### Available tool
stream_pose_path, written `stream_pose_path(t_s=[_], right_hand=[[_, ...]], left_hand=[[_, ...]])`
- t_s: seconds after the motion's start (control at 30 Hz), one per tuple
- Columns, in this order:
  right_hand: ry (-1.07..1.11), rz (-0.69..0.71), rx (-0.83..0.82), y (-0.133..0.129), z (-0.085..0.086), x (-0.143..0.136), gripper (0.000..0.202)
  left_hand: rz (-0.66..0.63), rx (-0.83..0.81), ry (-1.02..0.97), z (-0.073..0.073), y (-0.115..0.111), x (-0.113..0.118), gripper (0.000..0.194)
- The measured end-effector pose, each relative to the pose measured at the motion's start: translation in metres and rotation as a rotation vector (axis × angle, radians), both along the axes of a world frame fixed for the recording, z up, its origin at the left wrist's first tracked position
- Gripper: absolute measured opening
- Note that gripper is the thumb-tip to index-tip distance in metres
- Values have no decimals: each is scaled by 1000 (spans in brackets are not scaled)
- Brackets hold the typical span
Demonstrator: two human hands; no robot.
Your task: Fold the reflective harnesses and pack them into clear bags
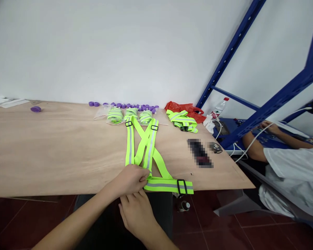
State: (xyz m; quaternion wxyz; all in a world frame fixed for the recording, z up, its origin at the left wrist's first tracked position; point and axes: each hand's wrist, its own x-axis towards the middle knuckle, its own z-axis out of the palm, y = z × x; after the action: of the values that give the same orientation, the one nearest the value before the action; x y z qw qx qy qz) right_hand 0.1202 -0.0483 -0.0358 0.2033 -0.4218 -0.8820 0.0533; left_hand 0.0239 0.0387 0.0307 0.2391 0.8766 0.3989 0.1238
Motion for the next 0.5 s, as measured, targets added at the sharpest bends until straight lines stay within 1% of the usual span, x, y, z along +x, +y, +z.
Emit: stream_pose_path(t_s=[0.1,0.2,0.27,0.33,0.4,0.43,0.47,0.5], right_hand=[[58,46,-24,3,9,3,33],[238,170,24,4,26,17,29],[366,222,95,4,41,38,26],[402,166,150,4,55,68,29],[267,6,133,7,65,105,35],[197,-91,86,9,67,124,41],[141,-162,17,12,68,142,48],[94,-215,-80,15,67,157,57]], left_hand=[[-76,7,-39,-4,4,-8,26],[-84,7,-102,-8,7,-14,27],[-72,-6,-132,-10,7,-16,27],[-67,-21,-146,-10,6,-17,19],[-58,-25,-140,-9,4,-17,3],[-48,-22,-130,-9,3,-18,13],[-34,-14,-120,-10,2,-18,23],[-18,-1,-114,-11,1,-18,28]])
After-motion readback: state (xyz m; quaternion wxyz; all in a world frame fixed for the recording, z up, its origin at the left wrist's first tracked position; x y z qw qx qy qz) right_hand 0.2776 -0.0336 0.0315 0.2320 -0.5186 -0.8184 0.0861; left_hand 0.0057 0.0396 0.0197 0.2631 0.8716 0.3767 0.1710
